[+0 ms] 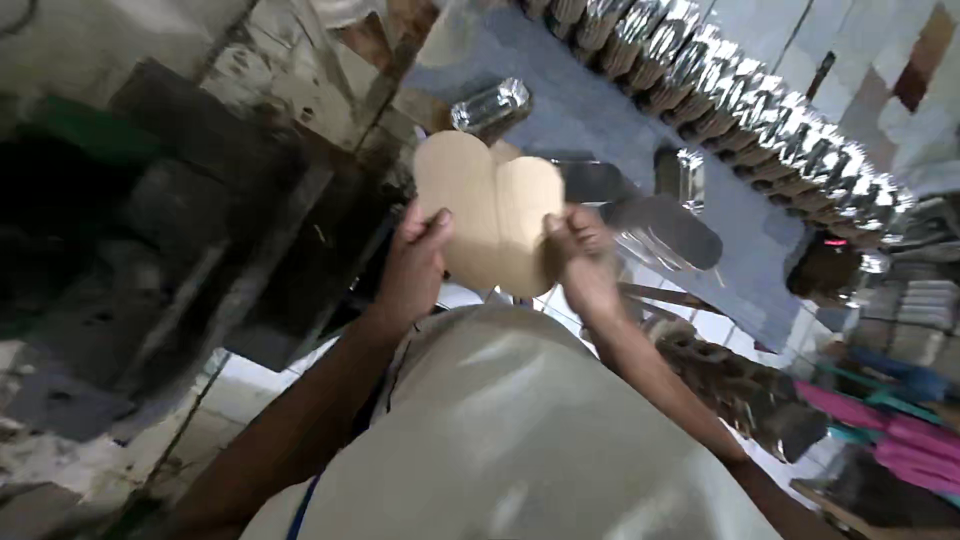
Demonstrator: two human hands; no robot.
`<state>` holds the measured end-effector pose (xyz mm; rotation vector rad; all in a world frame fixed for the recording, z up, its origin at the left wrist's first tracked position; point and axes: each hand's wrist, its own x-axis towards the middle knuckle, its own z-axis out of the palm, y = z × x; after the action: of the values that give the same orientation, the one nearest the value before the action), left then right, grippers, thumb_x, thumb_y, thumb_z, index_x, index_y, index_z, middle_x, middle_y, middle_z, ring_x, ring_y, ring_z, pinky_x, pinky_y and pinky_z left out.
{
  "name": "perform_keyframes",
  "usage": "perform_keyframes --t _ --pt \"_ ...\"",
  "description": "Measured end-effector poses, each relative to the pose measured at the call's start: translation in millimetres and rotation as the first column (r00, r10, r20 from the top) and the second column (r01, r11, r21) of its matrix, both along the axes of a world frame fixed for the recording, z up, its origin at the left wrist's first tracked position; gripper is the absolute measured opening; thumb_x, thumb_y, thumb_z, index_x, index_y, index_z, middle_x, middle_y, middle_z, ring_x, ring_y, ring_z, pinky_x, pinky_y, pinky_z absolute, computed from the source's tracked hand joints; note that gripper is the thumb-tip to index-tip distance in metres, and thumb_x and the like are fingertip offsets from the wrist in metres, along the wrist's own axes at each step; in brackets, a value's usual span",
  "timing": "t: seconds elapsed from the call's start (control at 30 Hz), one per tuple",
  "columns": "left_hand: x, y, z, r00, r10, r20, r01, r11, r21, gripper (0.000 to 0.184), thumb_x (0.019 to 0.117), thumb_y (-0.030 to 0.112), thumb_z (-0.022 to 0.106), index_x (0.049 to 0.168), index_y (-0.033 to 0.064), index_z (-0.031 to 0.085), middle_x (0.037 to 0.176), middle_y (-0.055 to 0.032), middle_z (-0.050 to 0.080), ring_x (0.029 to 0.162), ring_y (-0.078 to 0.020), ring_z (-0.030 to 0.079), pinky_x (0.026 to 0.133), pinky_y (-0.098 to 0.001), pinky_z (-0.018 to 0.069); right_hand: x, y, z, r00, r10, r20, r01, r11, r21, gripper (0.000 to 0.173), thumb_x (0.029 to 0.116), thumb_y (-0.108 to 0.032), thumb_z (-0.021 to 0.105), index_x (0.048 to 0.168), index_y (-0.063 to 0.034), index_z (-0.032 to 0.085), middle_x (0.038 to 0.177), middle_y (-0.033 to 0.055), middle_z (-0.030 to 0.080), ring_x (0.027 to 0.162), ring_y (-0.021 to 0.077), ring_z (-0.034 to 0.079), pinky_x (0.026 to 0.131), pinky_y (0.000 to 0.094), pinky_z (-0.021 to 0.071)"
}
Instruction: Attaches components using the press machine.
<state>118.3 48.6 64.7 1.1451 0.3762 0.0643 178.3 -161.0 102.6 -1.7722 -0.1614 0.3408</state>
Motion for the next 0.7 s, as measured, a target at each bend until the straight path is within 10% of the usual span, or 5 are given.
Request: perform_keyframes --t 0.17,0.3,0.47,0.53,0.7 --pt "8.3 18.9 24.5 0.985 -0.042 0.165 0.054 0.996 -0.067 0.04 0.1071 0.013 0.046 0.148 0.0116 0.046 0.135 -0.0065 0.063 0.122 -0.02 0.062 0.104 -0.0453 0.0535 3.1 52.2 35.4 0.974 0.216 -0.066 -0.206 0.969 0.134 0.018 0.1054 -0.011 0.054 0.118 -0.0011 0.061 0.094 0.008 0.066 0.079 0.0131 0.064 0.071 0.0324 0.0576" --pt "13.5 3.4 42.5 0.89 -0.24 0.388 0.276 0.96 -0.037 0.044 0.0993 0.029 0.065 0.141 0.0193 0.054 0.132 0.0019 0.066 0.123 -0.0145 0.062 0.107 -0.0384 0.0512 -1.4 25.1 55.7 0.935 0.235 0.266 -0.296 0.931 0.215 0.031 0.0968 0.001 0.062 0.126 0.011 0.063 0.114 0.0193 0.072 0.104 0.0189 0.071 0.096 0.0354 0.0581" --pt "33.9 -138.0 36.4 0.918 -0.126 0.376 0.182 0.976 -0.118 0.049 0.0998 0.039 0.063 0.135 0.0073 0.055 0.13 -0.0051 0.069 0.125 -0.016 0.064 0.104 -0.0324 0.053 0.5 -48.9 52.8 0.844 0.396 0.361 -0.415 0.909 -0.024 0.028 0.0944 -0.007 0.069 0.121 -0.0002 0.073 0.132 0.0195 0.067 0.128 0.0316 0.06 0.115 0.0479 0.0391" --pt "46.2 -177.8 -4.1 0.927 -0.314 0.206 0.288 0.947 0.144 0.069 0.098 0.05 0.062 0.145 0.0033 0.042 0.138 -0.004 0.063 0.129 -0.01 0.058 0.107 -0.0281 0.0487 6.6 -104.2 14.9 0.881 0.28 0.383 -0.26 0.96 -0.103 0.029 0.0912 -0.004 0.071 0.12 -0.0023 0.075 0.129 0.0178 0.07 0.125 0.0316 0.062 0.113 0.0489 0.043" --pt "84.2 -266.3 -169.9 0.506 -0.732 -0.456 0.76 0.129 0.636 0.083 0.0939 0.045 0.07 0.157 0.0025 0.037 0.161 -0.024 0.036 0.15 -0.0364 0.033 0.122 -0.0524 0.0295 -48.6 -305.6 -140.1 0.989 0.026 -0.145 -0.094 0.871 -0.482 0.036 0.0964 -0.001 0.06 0.131 -0.0059 0.068 0.127 0.0203 0.069 0.117 0.037 0.067 0.103 0.0555 0.0521"
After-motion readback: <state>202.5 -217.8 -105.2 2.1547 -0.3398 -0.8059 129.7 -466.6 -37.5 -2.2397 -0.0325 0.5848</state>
